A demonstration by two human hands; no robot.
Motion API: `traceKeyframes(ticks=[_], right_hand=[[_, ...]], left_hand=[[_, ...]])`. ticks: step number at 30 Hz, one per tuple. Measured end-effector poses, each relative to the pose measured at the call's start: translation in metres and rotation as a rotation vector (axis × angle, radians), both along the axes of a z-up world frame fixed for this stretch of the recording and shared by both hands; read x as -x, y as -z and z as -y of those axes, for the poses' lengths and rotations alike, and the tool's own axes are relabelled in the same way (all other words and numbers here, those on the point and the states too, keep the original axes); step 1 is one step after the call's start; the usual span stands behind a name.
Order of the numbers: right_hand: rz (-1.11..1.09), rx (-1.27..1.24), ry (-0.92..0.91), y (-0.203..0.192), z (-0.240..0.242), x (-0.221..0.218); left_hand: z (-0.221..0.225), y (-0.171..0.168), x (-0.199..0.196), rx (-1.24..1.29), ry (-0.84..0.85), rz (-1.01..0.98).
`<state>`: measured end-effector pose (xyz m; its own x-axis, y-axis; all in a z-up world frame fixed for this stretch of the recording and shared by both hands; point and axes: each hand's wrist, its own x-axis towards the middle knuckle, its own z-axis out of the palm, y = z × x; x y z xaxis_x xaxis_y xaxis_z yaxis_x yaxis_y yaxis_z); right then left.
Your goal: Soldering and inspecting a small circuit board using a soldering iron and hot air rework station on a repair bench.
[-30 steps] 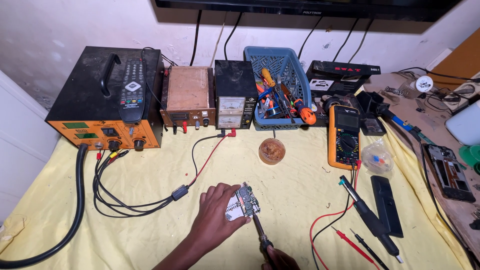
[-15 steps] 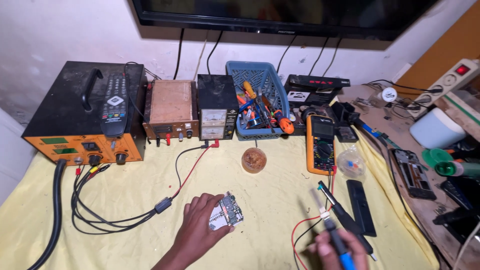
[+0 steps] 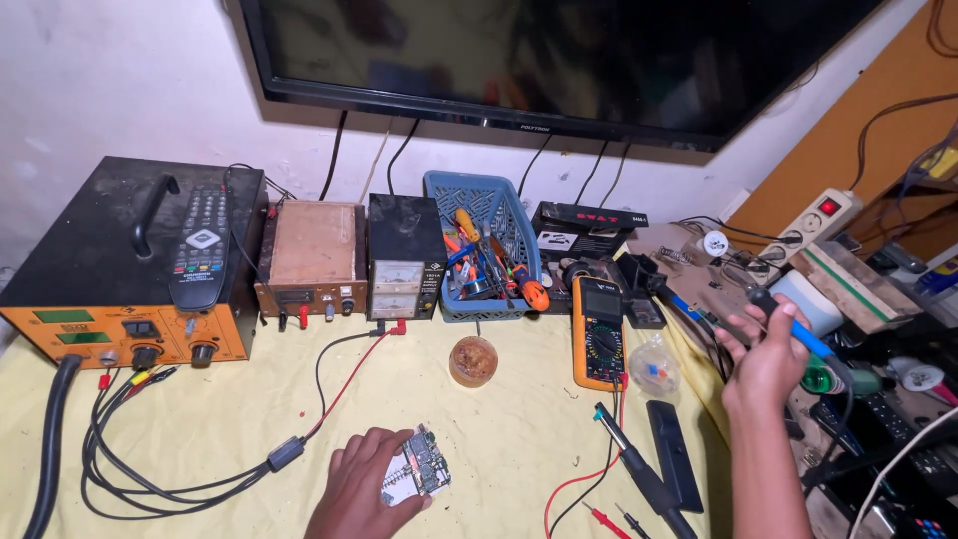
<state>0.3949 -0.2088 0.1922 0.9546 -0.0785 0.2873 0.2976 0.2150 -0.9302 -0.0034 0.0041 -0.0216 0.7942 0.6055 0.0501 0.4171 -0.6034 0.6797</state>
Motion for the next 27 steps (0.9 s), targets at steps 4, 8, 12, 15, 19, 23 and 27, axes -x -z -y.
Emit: traceKeyframes(ticks=[4,8,12,15,19,23,27], right_hand=[[-0.174,0.025,-0.070,0.022,-0.013,-0.063],[-0.180,0.068,-0.057,0.047,-0.024,-0.139],[-0.188,0.106,-0.048,0.054,-0.035,-0.180],[-0.217,0.086,-0.068,0.062,-0.046,-0.204],[-0.274,0.064,-0.058,0.068,-0.057,-0.215],[-0.293,0.005,-0.063,0.090,-0.063,-0.251],[-0.344,0.026,-0.091,0.078,-0.073,-0.235]], left_hand=[[-0.002,0.012,-0.004,-0.051,0.013,-0.031],[-0.013,0.025,-0.011,-0.025,0.047,-0.157],[-0.013,-0.006,-0.016,0.114,0.053,-0.322],[-0.011,0.010,-0.022,0.118,-0.044,-0.331],[-0.005,0.049,-0.034,-0.048,-0.227,-0.127],[-0.001,0.083,-0.043,-0.321,-0.379,0.137],[-0.002,0.086,-0.047,-0.400,-0.400,0.176]])
